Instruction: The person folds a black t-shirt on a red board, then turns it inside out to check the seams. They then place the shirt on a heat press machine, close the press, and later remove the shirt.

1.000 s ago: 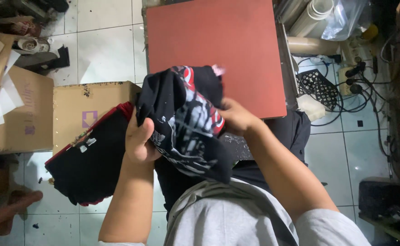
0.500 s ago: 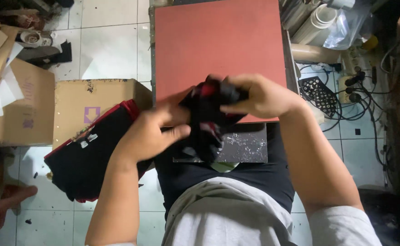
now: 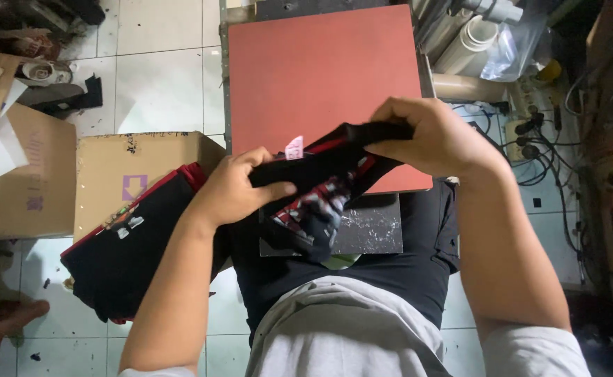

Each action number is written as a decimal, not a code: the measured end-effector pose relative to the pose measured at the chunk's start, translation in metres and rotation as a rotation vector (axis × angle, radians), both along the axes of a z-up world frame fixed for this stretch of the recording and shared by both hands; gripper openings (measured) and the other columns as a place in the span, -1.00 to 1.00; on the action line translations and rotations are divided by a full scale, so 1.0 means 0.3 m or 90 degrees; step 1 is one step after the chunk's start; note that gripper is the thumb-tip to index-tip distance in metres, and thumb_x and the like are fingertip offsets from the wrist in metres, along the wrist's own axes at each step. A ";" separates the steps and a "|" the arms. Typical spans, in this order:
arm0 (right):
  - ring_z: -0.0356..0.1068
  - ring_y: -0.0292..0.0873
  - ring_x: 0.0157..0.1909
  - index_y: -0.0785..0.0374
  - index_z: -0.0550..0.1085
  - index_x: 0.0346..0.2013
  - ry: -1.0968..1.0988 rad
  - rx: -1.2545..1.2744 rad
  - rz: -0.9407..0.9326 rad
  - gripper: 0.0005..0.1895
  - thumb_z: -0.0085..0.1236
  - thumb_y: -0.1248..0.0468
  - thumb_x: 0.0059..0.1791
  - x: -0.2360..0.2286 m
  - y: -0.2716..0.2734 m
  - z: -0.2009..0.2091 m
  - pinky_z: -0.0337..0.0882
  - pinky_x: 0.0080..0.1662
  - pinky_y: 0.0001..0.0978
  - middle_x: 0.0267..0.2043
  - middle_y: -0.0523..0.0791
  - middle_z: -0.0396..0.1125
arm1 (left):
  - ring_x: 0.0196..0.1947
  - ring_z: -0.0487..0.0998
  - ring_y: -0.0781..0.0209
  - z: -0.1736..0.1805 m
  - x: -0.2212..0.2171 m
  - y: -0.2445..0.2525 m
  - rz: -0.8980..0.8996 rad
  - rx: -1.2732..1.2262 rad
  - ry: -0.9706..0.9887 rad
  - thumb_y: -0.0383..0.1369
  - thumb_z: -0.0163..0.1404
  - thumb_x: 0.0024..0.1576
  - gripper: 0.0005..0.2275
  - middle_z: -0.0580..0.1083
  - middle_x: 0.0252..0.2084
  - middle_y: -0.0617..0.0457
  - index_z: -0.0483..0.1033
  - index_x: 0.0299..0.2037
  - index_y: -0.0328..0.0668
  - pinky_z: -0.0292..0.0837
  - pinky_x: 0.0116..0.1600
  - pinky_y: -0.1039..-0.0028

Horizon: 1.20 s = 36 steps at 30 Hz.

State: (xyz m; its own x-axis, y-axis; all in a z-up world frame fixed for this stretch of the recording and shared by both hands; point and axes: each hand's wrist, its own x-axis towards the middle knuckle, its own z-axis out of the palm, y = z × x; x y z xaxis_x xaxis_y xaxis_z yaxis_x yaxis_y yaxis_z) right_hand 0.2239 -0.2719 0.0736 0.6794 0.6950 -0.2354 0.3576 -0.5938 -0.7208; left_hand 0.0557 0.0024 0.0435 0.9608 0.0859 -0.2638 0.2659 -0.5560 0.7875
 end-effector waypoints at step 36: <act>0.49 0.09 -0.05 -0.05 0.41 -0.13 -0.030 -0.270 -0.138 -0.53 0.05 -0.30 -0.01 -0.125 0.142 -0.651 0.48 -0.11 0.04 -0.16 -0.13 0.39 | -0.12 0.65 0.03 -0.546 0.008 0.066 0.226 0.250 0.134 0.14 0.10 0.07 -0.69 0.63 -0.30 0.23 0.50 -0.21 0.22 0.51 -0.03 0.16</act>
